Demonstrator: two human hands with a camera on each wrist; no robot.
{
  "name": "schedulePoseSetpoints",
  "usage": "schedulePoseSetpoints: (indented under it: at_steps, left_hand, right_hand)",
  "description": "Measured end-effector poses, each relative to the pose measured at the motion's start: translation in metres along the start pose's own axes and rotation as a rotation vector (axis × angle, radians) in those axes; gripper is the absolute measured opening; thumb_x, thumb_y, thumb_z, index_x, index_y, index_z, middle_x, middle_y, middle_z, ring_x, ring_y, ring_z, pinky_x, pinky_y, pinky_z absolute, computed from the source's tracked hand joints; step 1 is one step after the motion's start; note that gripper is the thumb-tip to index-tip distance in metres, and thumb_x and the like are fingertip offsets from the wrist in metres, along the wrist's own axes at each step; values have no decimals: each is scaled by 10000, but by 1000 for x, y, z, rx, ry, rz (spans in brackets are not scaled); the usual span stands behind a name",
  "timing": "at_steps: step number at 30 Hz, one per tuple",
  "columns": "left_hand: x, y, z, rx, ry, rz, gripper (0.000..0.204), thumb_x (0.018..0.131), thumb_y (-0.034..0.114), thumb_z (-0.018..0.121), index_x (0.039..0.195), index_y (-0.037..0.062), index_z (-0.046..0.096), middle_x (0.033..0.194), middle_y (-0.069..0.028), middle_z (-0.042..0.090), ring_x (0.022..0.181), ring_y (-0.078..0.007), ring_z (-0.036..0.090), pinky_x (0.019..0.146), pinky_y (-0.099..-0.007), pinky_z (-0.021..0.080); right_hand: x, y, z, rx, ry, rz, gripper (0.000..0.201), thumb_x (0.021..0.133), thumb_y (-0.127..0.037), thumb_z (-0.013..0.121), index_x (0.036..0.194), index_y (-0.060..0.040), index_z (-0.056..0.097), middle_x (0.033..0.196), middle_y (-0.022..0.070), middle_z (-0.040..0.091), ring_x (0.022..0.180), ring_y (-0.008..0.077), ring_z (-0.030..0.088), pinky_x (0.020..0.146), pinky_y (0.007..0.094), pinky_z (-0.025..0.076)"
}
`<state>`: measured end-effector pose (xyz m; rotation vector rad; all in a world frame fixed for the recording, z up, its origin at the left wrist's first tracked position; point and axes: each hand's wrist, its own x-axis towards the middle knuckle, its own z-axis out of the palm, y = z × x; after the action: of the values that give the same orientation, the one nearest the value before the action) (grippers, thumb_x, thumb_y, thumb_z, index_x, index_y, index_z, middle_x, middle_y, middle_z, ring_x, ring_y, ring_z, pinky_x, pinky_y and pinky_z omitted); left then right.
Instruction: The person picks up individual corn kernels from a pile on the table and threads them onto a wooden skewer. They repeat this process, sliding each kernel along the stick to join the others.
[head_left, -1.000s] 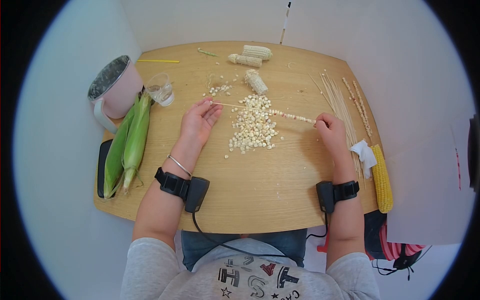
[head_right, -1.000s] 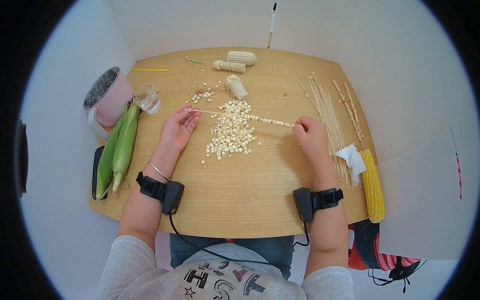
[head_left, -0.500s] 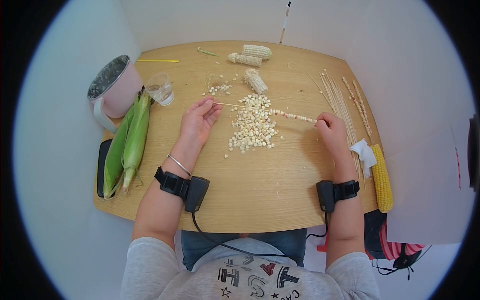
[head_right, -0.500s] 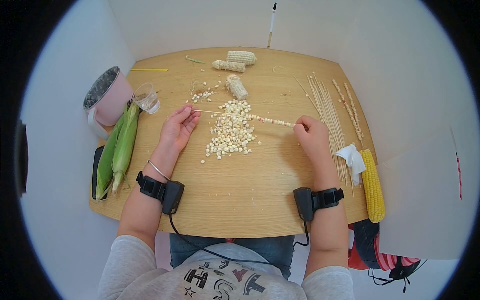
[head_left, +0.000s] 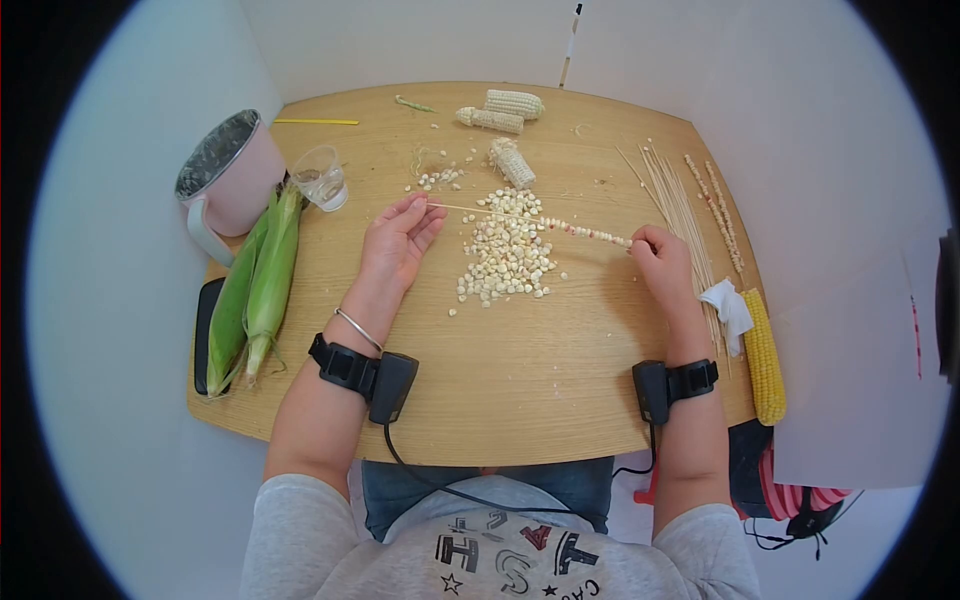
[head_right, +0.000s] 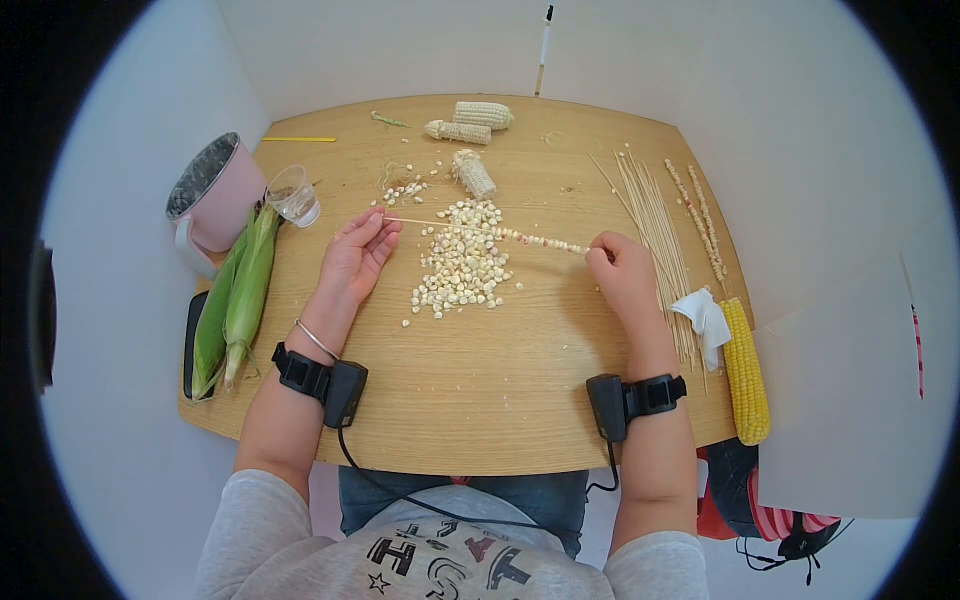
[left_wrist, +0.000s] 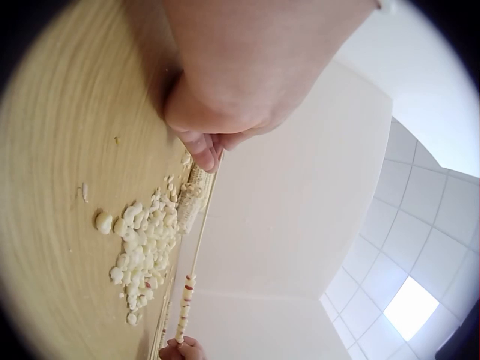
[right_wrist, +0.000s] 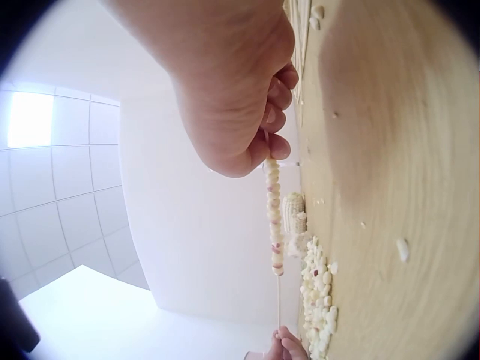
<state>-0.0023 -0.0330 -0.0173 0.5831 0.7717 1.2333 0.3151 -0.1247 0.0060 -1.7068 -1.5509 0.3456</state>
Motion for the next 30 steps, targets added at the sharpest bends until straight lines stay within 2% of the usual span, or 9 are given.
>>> schedulePoseSetpoints:
  at_steps: [11,19,30]
  left_hand:
    - [1,1,-2,-32,-39,-3,192,838,38,529,1025,-4,517,926,-125,592,865,-208,595,750,-276,510]
    - [1,2,-1,-85,-41,-35,212,866,48,473,1063,-27,469,950,-151,578,892,-232,586,768,-288,508]
    - [1,1,-2,-99,-75,-45,186,863,52,487,1034,-23,488,959,-152,579,902,-223,586,774,-271,510]
  right_hand:
    - [-1,-2,3,91,-39,10,151,716,-120,511,729,19,568,524,67,464,494,118,431,471,270,344]
    - [-2,-2,4,100,-59,19,145,731,-114,513,740,21,567,537,68,469,509,115,429,479,268,347]
    - [-2,-1,3,101,-57,19,154,735,-117,512,742,27,566,538,70,470,513,112,432,481,268,349]
